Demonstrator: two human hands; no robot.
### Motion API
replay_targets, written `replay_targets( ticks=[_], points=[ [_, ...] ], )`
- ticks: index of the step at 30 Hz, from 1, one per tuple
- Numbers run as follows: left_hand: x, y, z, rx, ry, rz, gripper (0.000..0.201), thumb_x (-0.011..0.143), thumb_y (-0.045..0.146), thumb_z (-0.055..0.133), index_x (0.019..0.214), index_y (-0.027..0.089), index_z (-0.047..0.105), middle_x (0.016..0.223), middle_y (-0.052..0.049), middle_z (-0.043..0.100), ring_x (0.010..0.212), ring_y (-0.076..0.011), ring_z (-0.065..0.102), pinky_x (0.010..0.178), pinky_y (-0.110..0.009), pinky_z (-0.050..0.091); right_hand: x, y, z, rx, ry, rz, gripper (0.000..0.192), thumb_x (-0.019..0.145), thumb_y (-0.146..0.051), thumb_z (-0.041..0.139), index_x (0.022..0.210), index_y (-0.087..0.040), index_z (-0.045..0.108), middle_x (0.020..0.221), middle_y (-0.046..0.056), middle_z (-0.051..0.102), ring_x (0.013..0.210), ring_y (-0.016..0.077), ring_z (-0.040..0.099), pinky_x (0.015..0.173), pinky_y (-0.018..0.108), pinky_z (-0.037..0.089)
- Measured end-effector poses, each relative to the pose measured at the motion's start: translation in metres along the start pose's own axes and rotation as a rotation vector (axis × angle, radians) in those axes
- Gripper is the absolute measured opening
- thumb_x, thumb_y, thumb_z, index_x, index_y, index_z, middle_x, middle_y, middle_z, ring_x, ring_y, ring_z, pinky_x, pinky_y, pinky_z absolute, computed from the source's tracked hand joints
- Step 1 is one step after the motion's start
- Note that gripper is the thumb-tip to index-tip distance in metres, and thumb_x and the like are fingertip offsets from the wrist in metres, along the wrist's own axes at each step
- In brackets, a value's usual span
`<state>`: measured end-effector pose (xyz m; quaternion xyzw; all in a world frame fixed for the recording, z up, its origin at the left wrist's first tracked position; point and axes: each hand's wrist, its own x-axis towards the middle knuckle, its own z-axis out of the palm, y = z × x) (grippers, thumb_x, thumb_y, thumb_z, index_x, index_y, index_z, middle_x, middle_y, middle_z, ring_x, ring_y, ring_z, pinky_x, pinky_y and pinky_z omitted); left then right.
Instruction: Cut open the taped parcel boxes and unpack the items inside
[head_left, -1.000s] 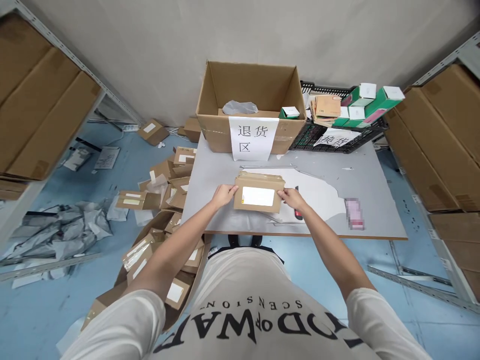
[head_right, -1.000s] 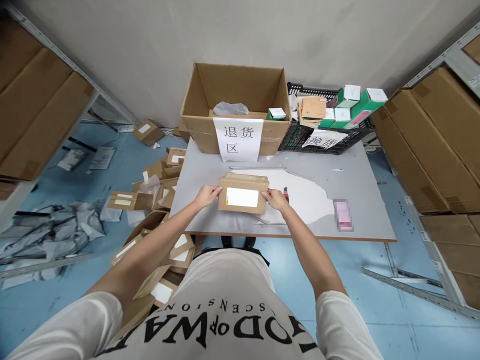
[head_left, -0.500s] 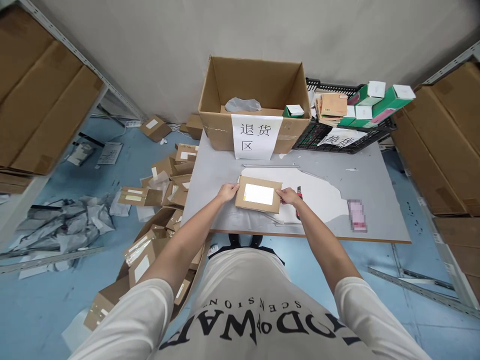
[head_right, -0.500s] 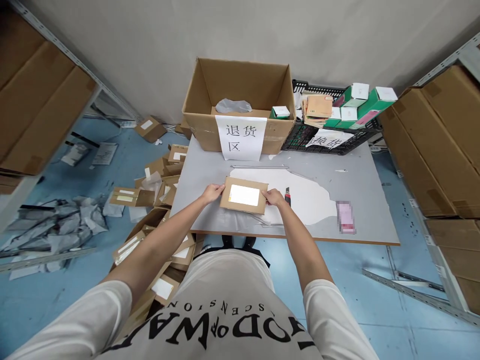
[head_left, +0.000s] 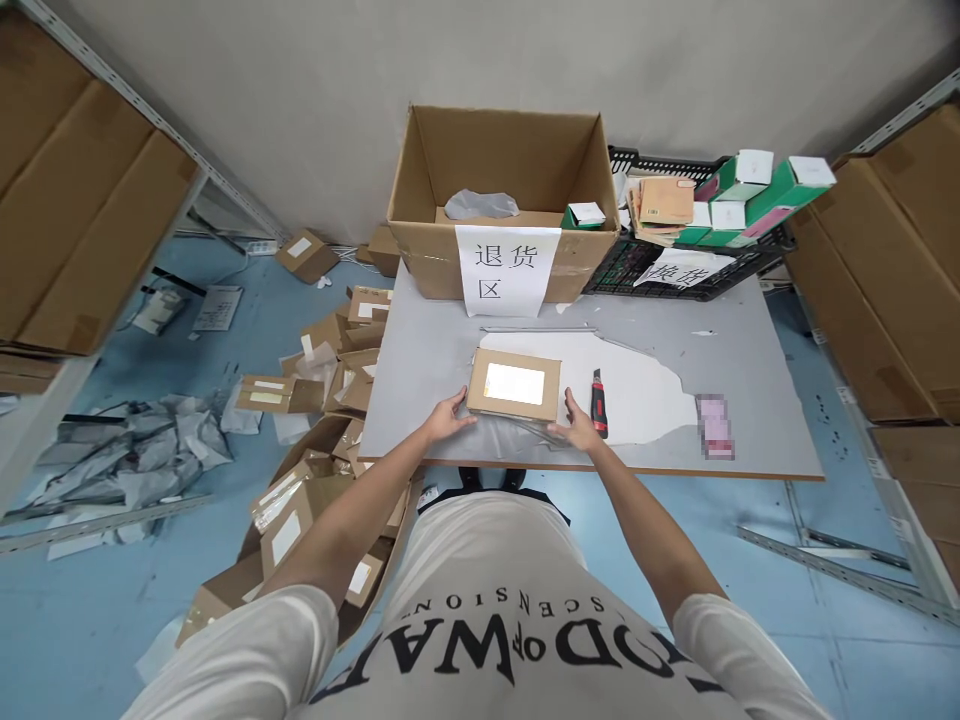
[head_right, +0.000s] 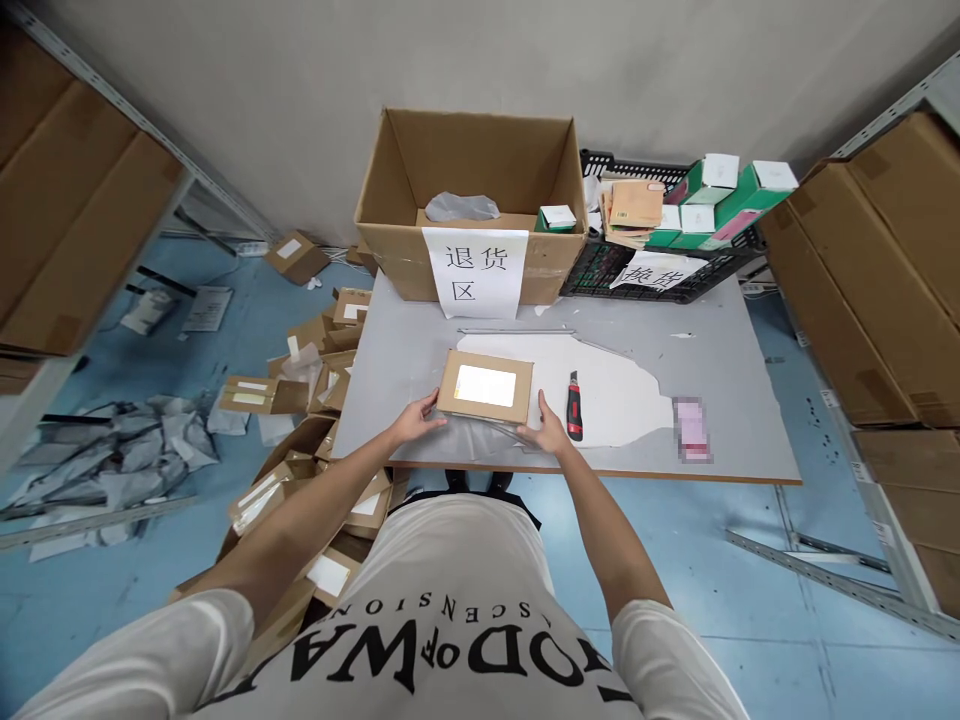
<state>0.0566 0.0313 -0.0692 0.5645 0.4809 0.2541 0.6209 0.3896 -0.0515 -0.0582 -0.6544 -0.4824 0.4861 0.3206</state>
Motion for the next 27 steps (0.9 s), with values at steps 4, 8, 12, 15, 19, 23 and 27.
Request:
replay_targets(
  ticks=[4, 8, 12, 15, 19, 23, 27],
  points=[
    [0.000, -0.011, 0.009, 0.051, -0.017, 0.006, 0.079, 0.064, 0.063, 0.065, 0.127, 0.016, 0.057, 0.135, -0.009, 0.053, 0.128, -0.0293, 0.045, 0.111, -0.043, 0.028, -0.005, 0.004, 0.020, -0.080, -0.060, -0.018, 0.097, 0.072, -0.038, 0.069, 0.150, -0.024, 0.013, 0.139, 0.007, 0.049, 0.127, 0.0257, 0.046, 0.108, 0.045, 0.033],
    [0.003, -0.011, 0.016, 0.098, -0.009, 0.034, 0.071, 0.070, 0.064, 0.059, 0.121, 0.014, 0.060, 0.129, -0.010, 0.059, 0.118, -0.0295, 0.054, 0.106, -0.041, 0.036, -0.003, -0.003, 0.029, -0.075, -0.056, -0.005, 0.084, 0.080, -0.032, 0.059, 0.150, -0.023, 0.013, 0.133, 0.005, 0.055, 0.120, 0.0220, 0.053, 0.106, 0.041, 0.036],
    [-0.002, 0.005, 0.013, 0.204, 0.010, 0.077, 0.060, 0.076, 0.059, 0.053, 0.116, 0.015, 0.063, 0.115, -0.010, 0.067, 0.108, -0.0280, 0.060, 0.097, -0.037, 0.042, -0.004, -0.015, 0.022, -0.067, -0.053, 0.005, 0.079, 0.080, -0.031, 0.060, 0.148, -0.022, 0.022, 0.131, 0.004, 0.057, 0.117, 0.0213, 0.056, 0.104, 0.040, 0.038],
    [-0.005, 0.032, 0.005, 0.412, 0.049, 0.064, 0.047, 0.080, 0.056, 0.049, 0.098, 0.018, 0.069, 0.086, -0.006, 0.071, 0.085, -0.0245, 0.064, 0.079, -0.031, 0.046, 0.001, -0.034, 0.005, -0.115, -0.085, -0.007, 0.064, 0.079, -0.034, 0.062, 0.139, -0.021, 0.042, 0.122, 0.006, 0.064, 0.106, 0.0233, 0.062, 0.098, 0.042, 0.044],
    [0.003, 0.079, -0.009, 0.693, 0.082, 0.077, 0.052, 0.085, 0.058, 0.040, 0.068, 0.017, 0.067, 0.056, -0.003, 0.060, 0.059, -0.0170, 0.055, 0.059, -0.026, 0.037, 0.020, -0.068, -0.025, -0.205, -0.141, 0.049, 0.036, 0.077, -0.043, 0.066, 0.102, -0.017, 0.069, 0.095, 0.008, 0.072, 0.084, 0.0237, 0.067, 0.082, 0.044, 0.054],
    [0.021, 0.109, -0.017, 0.685, 0.047, 0.044, 0.054, 0.084, 0.058, 0.041, 0.056, 0.017, 0.062, 0.052, -0.002, 0.058, 0.055, -0.0140, 0.052, 0.056, -0.024, 0.033, 0.041, -0.096, -0.043, -0.191, -0.189, 0.182, 0.037, 0.071, -0.050, 0.071, 0.075, -0.013, 0.068, 0.069, 0.007, 0.070, 0.062, 0.0183, 0.065, 0.064, 0.035, 0.057],
    [0.035, 0.110, -0.017, 0.632, 0.029, -0.011, 0.054, 0.082, 0.057, 0.044, 0.047, 0.018, 0.057, 0.048, -0.002, 0.057, 0.053, -0.0142, 0.051, 0.057, -0.025, 0.035, 0.052, -0.104, -0.043, -0.100, -0.212, 0.336, 0.042, 0.065, -0.053, 0.076, 0.066, -0.013, 0.064, 0.066, 0.009, 0.069, 0.057, 0.0175, 0.065, 0.058, 0.029, 0.056]
  ],
)
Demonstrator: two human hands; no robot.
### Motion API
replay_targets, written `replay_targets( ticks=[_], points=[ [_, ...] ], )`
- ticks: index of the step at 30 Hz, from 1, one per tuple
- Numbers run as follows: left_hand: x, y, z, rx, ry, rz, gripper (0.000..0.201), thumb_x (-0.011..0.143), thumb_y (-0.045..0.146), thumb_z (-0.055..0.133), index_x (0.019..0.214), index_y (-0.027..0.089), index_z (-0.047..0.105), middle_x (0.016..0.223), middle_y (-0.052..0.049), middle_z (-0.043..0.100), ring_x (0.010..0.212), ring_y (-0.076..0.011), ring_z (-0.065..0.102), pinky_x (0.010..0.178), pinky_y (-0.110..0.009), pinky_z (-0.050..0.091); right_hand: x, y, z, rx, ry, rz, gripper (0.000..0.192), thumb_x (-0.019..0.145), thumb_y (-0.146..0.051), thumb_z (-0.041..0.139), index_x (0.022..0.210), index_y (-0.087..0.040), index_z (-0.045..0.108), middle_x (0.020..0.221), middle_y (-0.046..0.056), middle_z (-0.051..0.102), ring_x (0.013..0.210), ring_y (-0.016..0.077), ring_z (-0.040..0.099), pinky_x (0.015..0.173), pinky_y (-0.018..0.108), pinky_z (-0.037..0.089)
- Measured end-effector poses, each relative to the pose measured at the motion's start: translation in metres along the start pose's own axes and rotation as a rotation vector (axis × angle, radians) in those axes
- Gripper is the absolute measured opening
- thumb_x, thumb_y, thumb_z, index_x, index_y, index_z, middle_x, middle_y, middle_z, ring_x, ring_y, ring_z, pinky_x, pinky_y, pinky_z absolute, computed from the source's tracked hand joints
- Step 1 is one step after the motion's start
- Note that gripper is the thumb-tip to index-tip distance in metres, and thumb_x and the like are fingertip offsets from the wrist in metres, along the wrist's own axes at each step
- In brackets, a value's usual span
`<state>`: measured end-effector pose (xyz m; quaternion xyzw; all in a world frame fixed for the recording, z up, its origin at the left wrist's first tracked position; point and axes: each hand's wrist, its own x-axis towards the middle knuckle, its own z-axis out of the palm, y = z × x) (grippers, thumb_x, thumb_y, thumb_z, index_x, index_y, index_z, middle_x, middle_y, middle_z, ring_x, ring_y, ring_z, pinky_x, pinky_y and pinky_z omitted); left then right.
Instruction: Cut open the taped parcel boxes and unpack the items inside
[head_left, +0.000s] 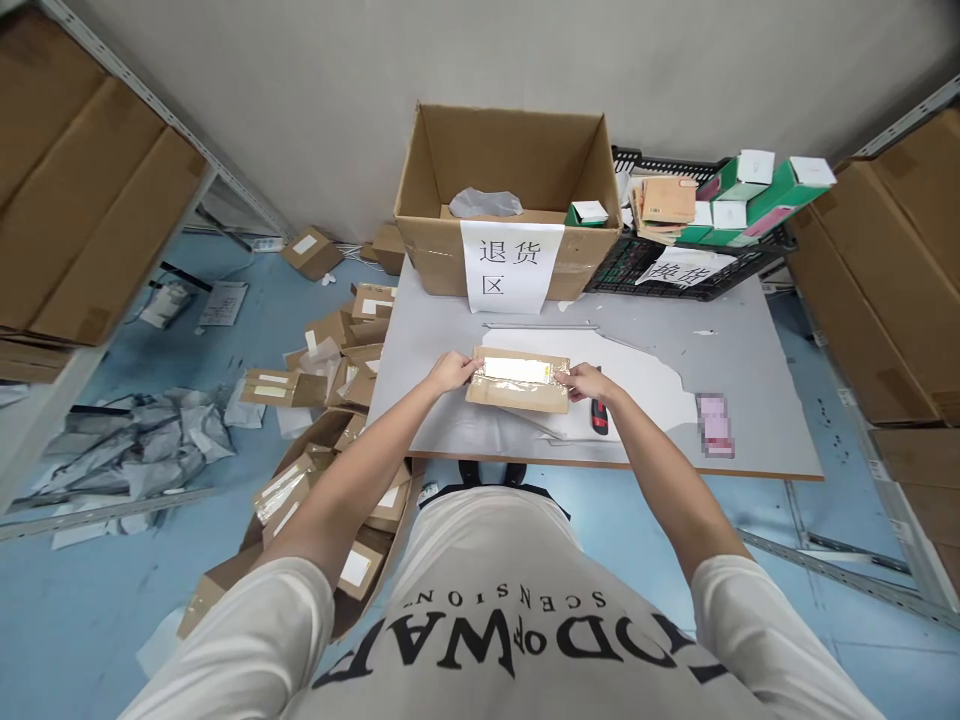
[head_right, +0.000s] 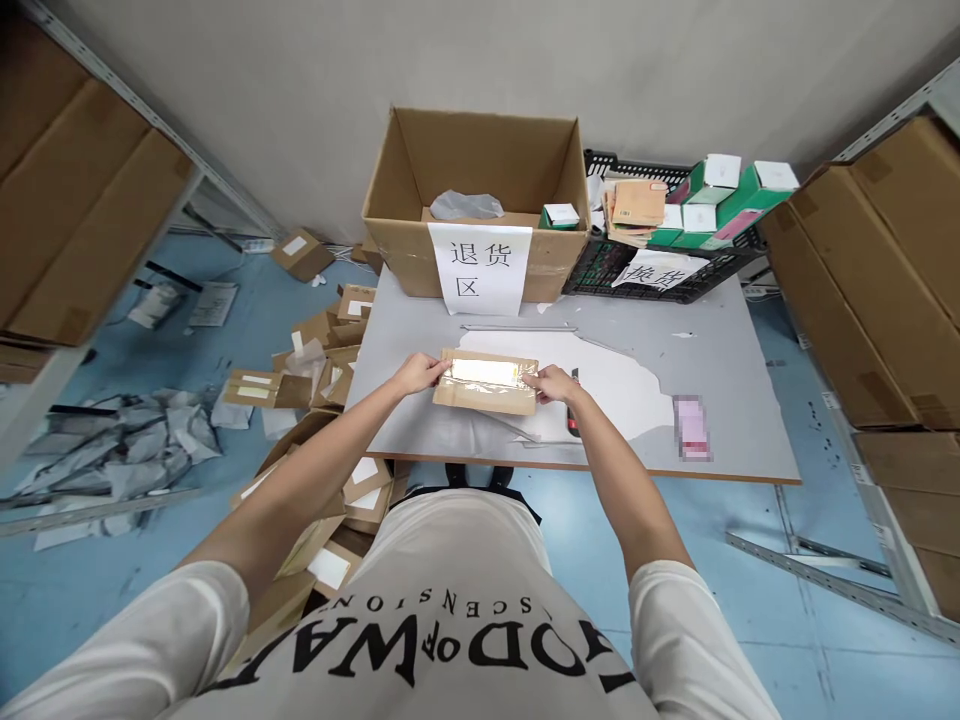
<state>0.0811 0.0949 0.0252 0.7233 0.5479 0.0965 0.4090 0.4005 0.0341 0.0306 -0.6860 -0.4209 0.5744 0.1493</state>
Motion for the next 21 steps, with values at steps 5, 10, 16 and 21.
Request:
replay_targets(
  ticks=[5, 10, 16, 21],
  points=[
    [0.009, -0.011, 0.013, -0.072, -0.018, -0.075, 0.053, 0.077, 0.061, 0.051, 0.044, 0.019, 0.056, 0.044, -0.001, 0.054, 0.049, -0.0137, 0.050, 0.054, -0.025, 0.036, 0.006, 0.004, 0.006, 0.018, -0.012, 0.057, 0.043, 0.064, -0.053, 0.077, 0.067, -0.013, 0.062, 0.068, 0.010, 0.069, 0.057, 0.0160, 0.064, 0.062, 0.032, 0.057],
    [0.015, -0.014, 0.020, -0.092, -0.020, -0.131, 0.051, 0.075, 0.062, 0.052, 0.045, 0.020, 0.058, 0.045, 0.000, 0.055, 0.050, -0.0142, 0.051, 0.054, -0.025, 0.037, 0.011, 0.009, 0.006, 0.016, -0.003, 0.077, 0.047, 0.072, -0.055, 0.069, 0.075, -0.009, 0.063, 0.069, 0.010, 0.069, 0.061, 0.0129, 0.062, 0.070, 0.032, 0.055],
    [0.022, -0.011, 0.018, -0.090, -0.015, -0.194, 0.052, 0.073, 0.063, 0.053, 0.043, 0.020, 0.055, 0.043, -0.001, 0.055, 0.050, -0.0143, 0.052, 0.054, -0.025, 0.039, 0.020, 0.014, 0.009, -0.006, 0.021, 0.081, 0.046, 0.072, -0.056, 0.069, 0.080, -0.011, 0.064, 0.079, 0.011, 0.071, 0.062, 0.0139, 0.064, 0.065, 0.028, 0.053],
    [0.024, -0.010, 0.018, -0.029, -0.019, -0.195, 0.055, 0.077, 0.064, 0.047, 0.047, 0.019, 0.057, 0.043, -0.001, 0.055, 0.051, -0.0150, 0.054, 0.054, -0.024, 0.041, 0.012, 0.033, -0.008, 0.061, 0.056, 0.013, 0.055, 0.085, -0.059, 0.050, 0.109, -0.011, 0.061, 0.109, 0.017, 0.067, 0.076, 0.0174, 0.068, 0.066, 0.026, 0.053]
  ],
)
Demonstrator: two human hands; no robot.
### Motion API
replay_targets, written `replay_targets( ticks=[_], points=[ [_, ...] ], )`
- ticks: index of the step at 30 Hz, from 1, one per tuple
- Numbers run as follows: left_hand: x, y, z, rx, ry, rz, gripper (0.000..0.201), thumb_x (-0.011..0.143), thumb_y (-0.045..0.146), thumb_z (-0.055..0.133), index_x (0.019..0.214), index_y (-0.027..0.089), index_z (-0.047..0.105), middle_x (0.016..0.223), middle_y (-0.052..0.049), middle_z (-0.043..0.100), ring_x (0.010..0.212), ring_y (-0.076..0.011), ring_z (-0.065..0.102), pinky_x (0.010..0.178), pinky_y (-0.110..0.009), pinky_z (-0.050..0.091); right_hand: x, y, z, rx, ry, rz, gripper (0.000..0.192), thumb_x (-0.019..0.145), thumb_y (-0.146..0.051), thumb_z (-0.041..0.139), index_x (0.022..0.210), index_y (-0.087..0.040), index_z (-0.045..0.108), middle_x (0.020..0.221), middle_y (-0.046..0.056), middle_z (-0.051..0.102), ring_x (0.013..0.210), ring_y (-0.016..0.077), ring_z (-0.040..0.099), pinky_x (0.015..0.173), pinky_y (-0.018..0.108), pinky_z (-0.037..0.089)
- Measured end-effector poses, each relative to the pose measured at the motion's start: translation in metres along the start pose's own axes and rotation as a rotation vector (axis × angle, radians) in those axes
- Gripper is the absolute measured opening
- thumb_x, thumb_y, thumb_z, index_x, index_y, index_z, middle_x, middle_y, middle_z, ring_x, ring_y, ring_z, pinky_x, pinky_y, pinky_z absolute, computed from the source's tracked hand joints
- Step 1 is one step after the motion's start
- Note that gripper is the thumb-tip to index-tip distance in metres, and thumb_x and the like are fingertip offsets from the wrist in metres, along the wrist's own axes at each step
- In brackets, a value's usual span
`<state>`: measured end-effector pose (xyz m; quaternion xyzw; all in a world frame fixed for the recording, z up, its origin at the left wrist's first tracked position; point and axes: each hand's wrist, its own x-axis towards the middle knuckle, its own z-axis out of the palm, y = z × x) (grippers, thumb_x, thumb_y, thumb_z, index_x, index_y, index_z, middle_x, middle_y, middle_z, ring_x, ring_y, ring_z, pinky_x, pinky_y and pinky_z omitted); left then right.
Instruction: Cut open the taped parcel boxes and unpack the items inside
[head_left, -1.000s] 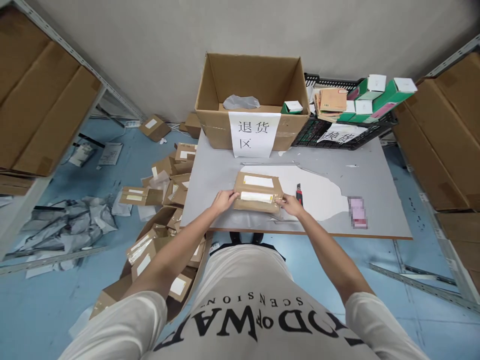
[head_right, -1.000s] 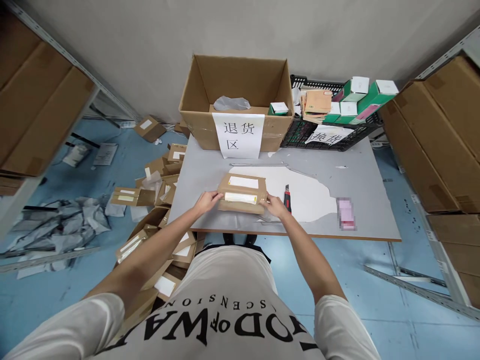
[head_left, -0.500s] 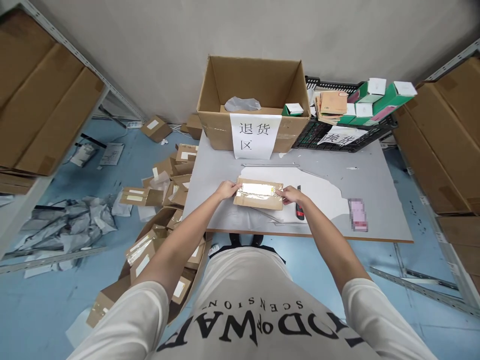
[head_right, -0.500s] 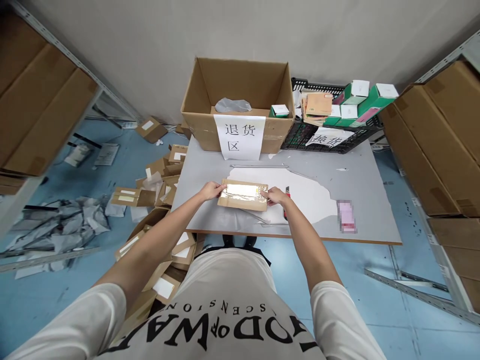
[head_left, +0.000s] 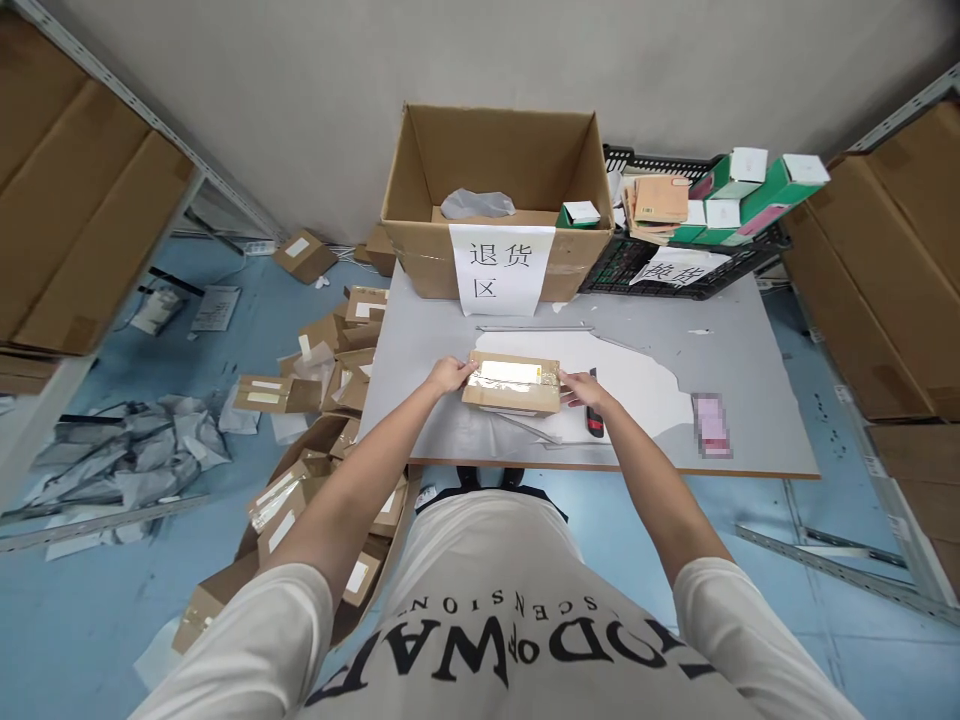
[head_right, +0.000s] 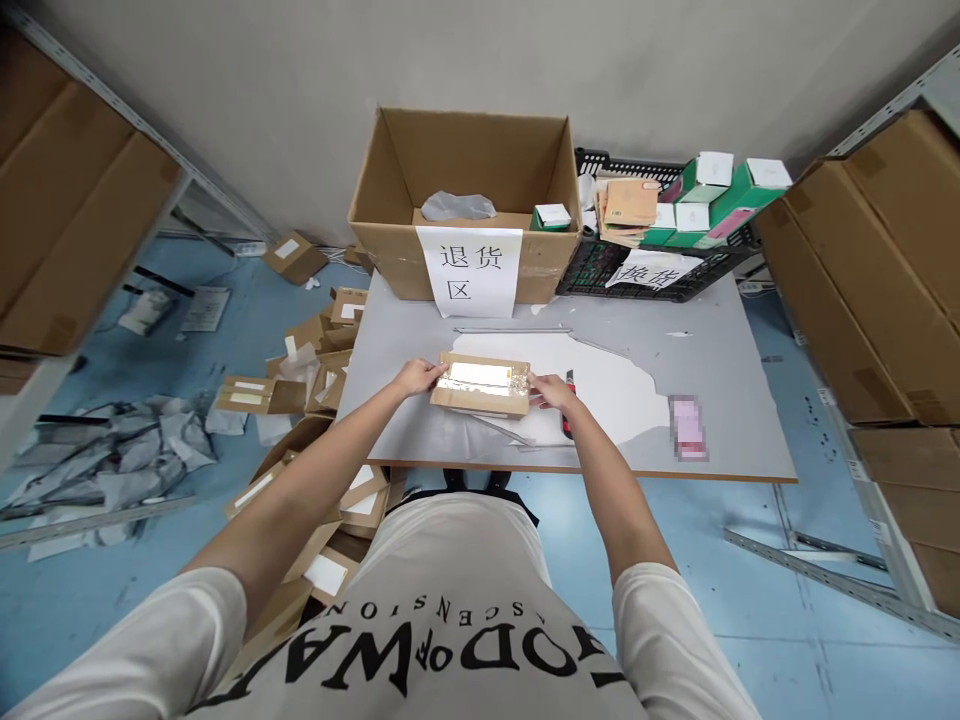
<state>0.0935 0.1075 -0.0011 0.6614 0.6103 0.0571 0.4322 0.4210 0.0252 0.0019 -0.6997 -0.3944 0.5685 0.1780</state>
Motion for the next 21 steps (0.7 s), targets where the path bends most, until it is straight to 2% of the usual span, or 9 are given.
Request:
replay_targets(
  ticks=[2, 4, 6, 8, 9, 11, 13, 16, 21],
  points=[
    [-0.001, 0.001, -0.001, 0.022, -0.003, -0.001, 0.056, 0.080, 0.063, 0.043, 0.052, 0.018, 0.060, 0.049, -0.002, 0.059, 0.056, -0.0162, 0.057, 0.056, -0.025, 0.042, -0.006, 0.014, -0.015, -0.070, 0.134, 0.017, 0.054, 0.089, -0.054, 0.045, 0.119, -0.011, 0.055, 0.117, 0.018, 0.064, 0.087, 0.0195, 0.068, 0.073, 0.028, 0.052],
    [-0.007, 0.002, -0.001, 0.025, 0.002, 0.006, 0.056, 0.084, 0.060, 0.038, 0.063, 0.017, 0.066, 0.060, -0.005, 0.066, 0.065, -0.0184, 0.062, 0.061, -0.025, 0.045, -0.011, 0.031, -0.025, -0.280, 0.323, 0.069, 0.050, 0.087, -0.048, 0.049, 0.122, -0.012, 0.053, 0.118, 0.017, 0.063, 0.101, 0.0236, 0.064, 0.082, 0.032, 0.050],
    [-0.018, 0.004, 0.002, 0.061, 0.036, 0.022, 0.056, 0.087, 0.058, 0.034, 0.082, 0.015, 0.070, 0.077, -0.008, 0.071, 0.079, -0.0220, 0.066, 0.070, -0.028, 0.047, -0.014, 0.048, -0.025, -0.515, 0.431, 0.142, 0.050, 0.083, -0.045, 0.056, 0.122, -0.014, 0.054, 0.115, 0.016, 0.063, 0.110, 0.0276, 0.058, 0.089, 0.035, 0.046],
    [-0.035, 0.005, 0.009, 0.150, 0.120, 0.070, 0.057, 0.090, 0.055, 0.032, 0.110, 0.012, 0.064, 0.105, -0.013, 0.069, 0.100, -0.0268, 0.063, 0.082, -0.033, 0.047, -0.014, 0.062, -0.016, -0.646, 0.422, 0.209, 0.054, 0.080, -0.045, 0.059, 0.123, -0.014, 0.051, 0.115, 0.016, 0.062, 0.113, 0.0301, 0.056, 0.091, 0.038, 0.044],
    [-0.046, 0.005, 0.014, 0.209, 0.176, 0.110, 0.059, 0.090, 0.053, 0.033, 0.124, 0.010, 0.055, 0.121, -0.017, 0.062, 0.112, -0.0292, 0.058, 0.089, -0.035, 0.045, -0.013, 0.068, -0.009, -0.678, 0.413, 0.234, 0.057, 0.080, -0.046, 0.059, 0.126, -0.014, 0.048, 0.116, 0.017, 0.060, 0.113, 0.0306, 0.056, 0.090, 0.038, 0.045],
    [-0.068, 0.004, 0.029, 0.340, 0.270, 0.240, 0.066, 0.090, 0.049, 0.036, 0.140, 0.005, 0.035, 0.145, -0.022, 0.037, 0.133, -0.0320, 0.037, 0.103, -0.042, 0.035, -0.010, 0.075, 0.004, -0.714, 0.420, 0.268, 0.065, 0.080, -0.048, 0.059, 0.132, -0.013, 0.040, 0.120, 0.018, 0.055, 0.113, 0.0313, 0.055, 0.090, 0.039, 0.045],
    [-0.088, 0.003, 0.046, 0.470, 0.251, 0.402, 0.068, 0.090, 0.046, 0.039, 0.144, 0.006, 0.027, 0.152, -0.020, 0.023, 0.141, -0.0324, 0.021, 0.110, -0.047, 0.024, -0.005, 0.078, 0.012, -0.736, 0.438, 0.283, 0.071, 0.081, -0.047, 0.057, 0.138, -0.015, 0.030, 0.124, 0.019, 0.050, 0.116, 0.0317, 0.053, 0.089, 0.040, 0.045],
    [-0.106, 0.001, 0.068, 0.596, 0.151, 0.578, 0.069, 0.090, 0.044, 0.041, 0.145, 0.008, 0.024, 0.153, -0.017, 0.021, 0.143, -0.0286, 0.013, 0.114, -0.046, 0.017, 0.000, 0.080, 0.015, -0.762, 0.431, 0.297, 0.072, 0.085, -0.042, 0.052, 0.144, -0.016, 0.019, 0.127, 0.019, 0.045, 0.117, 0.0319, 0.052, 0.090, 0.041, 0.044],
    [-0.109, -0.002, 0.083, 0.655, 0.131, 0.587, 0.070, 0.090, 0.042, 0.041, 0.146, 0.006, 0.023, 0.153, -0.016, 0.022, 0.144, -0.0276, 0.011, 0.115, -0.044, 0.016, 0.000, 0.082, 0.013, -0.737, 0.399, 0.304, 0.070, 0.087, -0.031, 0.045, 0.146, -0.012, 0.014, 0.128, 0.022, 0.042, 0.117, 0.0345, 0.051, 0.093, 0.044, 0.042]
  ],
)
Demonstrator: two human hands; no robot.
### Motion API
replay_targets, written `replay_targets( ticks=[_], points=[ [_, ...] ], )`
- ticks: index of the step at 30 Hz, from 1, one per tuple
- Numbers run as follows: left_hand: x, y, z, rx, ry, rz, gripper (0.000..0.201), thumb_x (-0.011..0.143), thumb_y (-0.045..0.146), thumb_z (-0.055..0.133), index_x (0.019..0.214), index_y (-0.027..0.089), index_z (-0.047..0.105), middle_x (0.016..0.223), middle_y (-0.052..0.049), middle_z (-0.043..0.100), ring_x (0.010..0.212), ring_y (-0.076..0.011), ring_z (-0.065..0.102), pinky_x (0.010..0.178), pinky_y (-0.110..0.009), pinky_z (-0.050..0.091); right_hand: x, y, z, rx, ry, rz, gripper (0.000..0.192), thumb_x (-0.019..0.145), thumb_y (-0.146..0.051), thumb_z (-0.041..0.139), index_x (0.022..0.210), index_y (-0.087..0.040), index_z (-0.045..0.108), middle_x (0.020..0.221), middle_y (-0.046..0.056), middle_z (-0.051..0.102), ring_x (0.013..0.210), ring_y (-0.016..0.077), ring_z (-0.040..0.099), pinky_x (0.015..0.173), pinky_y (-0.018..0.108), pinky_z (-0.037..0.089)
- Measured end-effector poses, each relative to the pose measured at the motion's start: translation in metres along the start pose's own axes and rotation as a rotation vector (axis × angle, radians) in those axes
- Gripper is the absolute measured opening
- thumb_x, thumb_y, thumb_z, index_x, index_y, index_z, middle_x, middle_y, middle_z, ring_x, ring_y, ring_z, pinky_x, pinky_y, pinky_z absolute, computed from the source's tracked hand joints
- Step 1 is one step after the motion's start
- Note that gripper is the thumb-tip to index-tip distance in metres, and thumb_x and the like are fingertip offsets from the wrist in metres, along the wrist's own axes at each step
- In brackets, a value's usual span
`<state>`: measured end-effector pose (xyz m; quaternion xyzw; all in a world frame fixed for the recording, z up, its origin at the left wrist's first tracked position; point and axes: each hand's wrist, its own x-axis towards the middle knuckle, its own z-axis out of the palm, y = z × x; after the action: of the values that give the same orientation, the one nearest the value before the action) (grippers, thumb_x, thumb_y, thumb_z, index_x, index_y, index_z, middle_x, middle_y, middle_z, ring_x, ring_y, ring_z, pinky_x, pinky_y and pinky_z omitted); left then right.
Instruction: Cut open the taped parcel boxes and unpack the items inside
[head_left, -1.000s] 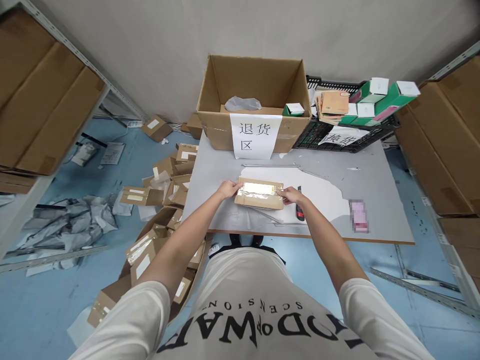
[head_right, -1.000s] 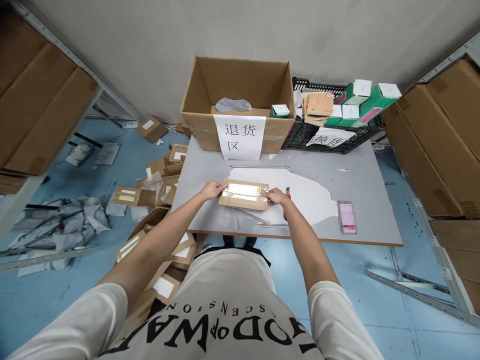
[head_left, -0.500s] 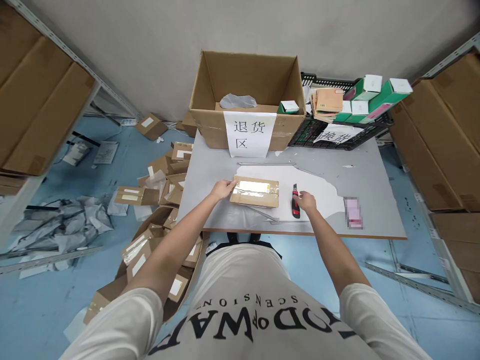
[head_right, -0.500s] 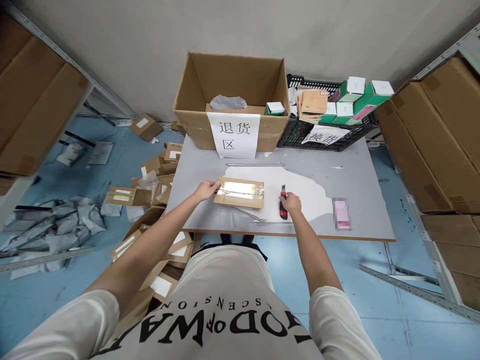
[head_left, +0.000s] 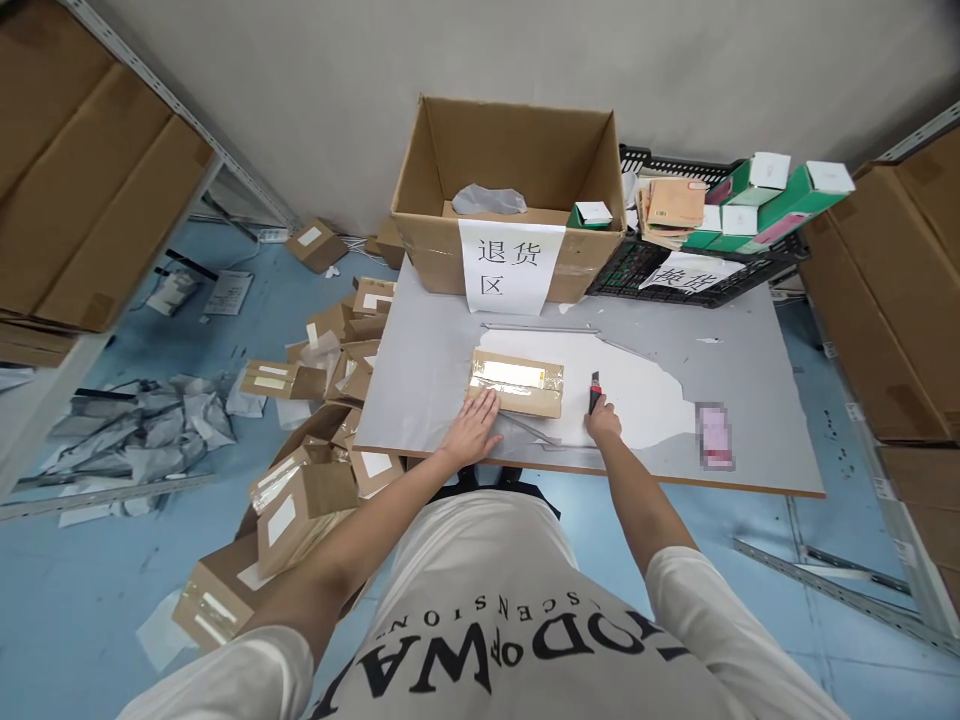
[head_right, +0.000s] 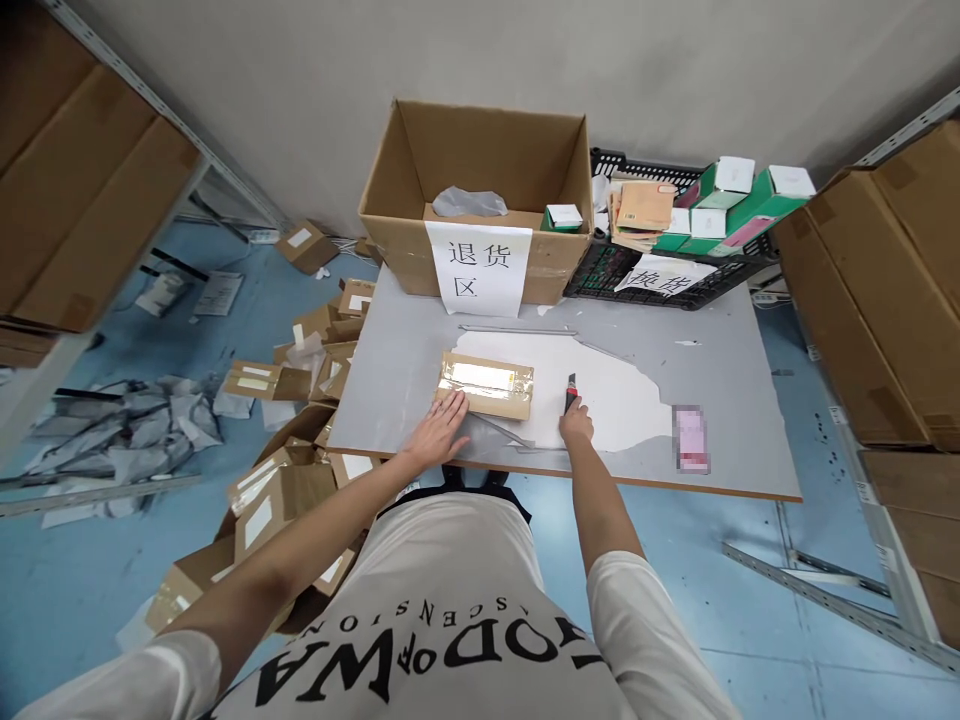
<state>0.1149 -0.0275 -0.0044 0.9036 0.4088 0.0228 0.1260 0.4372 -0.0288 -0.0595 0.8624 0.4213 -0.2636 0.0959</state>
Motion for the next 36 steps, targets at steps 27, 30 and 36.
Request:
replay_targets(
  ticks=[27, 30, 36],
  points=[
    [0.006, -0.004, 0.006, -0.033, 0.070, -0.059, 0.076, 0.082, 0.046, 0.052, 0.143, 0.008, 0.027, 0.154, -0.020, 0.013, 0.143, -0.0314, 0.008, 0.114, -0.048, 0.012, -0.074, -0.147, -0.112, -0.494, -0.067, -1.106, 0.053, 0.096, -0.035, 0.034, 0.147, -0.027, 0.024, 0.141, 0.011, 0.047, 0.108, 0.0274, 0.060, 0.082, 0.035, 0.045],
    [0.006, -0.004, 0.007, -0.046, 0.076, -0.053, 0.076, 0.083, 0.046, 0.052, 0.144, 0.009, 0.026, 0.154, -0.020, 0.014, 0.143, -0.0311, 0.009, 0.114, -0.048, 0.012, -0.075, -0.150, -0.113, -0.539, -0.067, -1.123, 0.052, 0.096, -0.035, 0.032, 0.147, -0.026, 0.024, 0.139, 0.013, 0.049, 0.107, 0.0278, 0.060, 0.080, 0.034, 0.045],
    [0.005, -0.005, 0.008, -0.053, 0.082, -0.053, 0.077, 0.083, 0.047, 0.051, 0.144, 0.008, 0.026, 0.155, -0.020, 0.013, 0.143, -0.0315, 0.009, 0.114, -0.049, 0.012, -0.079, -0.156, -0.112, -0.621, -0.087, -1.126, 0.053, 0.097, -0.036, 0.030, 0.148, -0.027, 0.021, 0.130, 0.015, 0.055, 0.103, 0.0273, 0.062, 0.076, 0.032, 0.044]
  ],
)
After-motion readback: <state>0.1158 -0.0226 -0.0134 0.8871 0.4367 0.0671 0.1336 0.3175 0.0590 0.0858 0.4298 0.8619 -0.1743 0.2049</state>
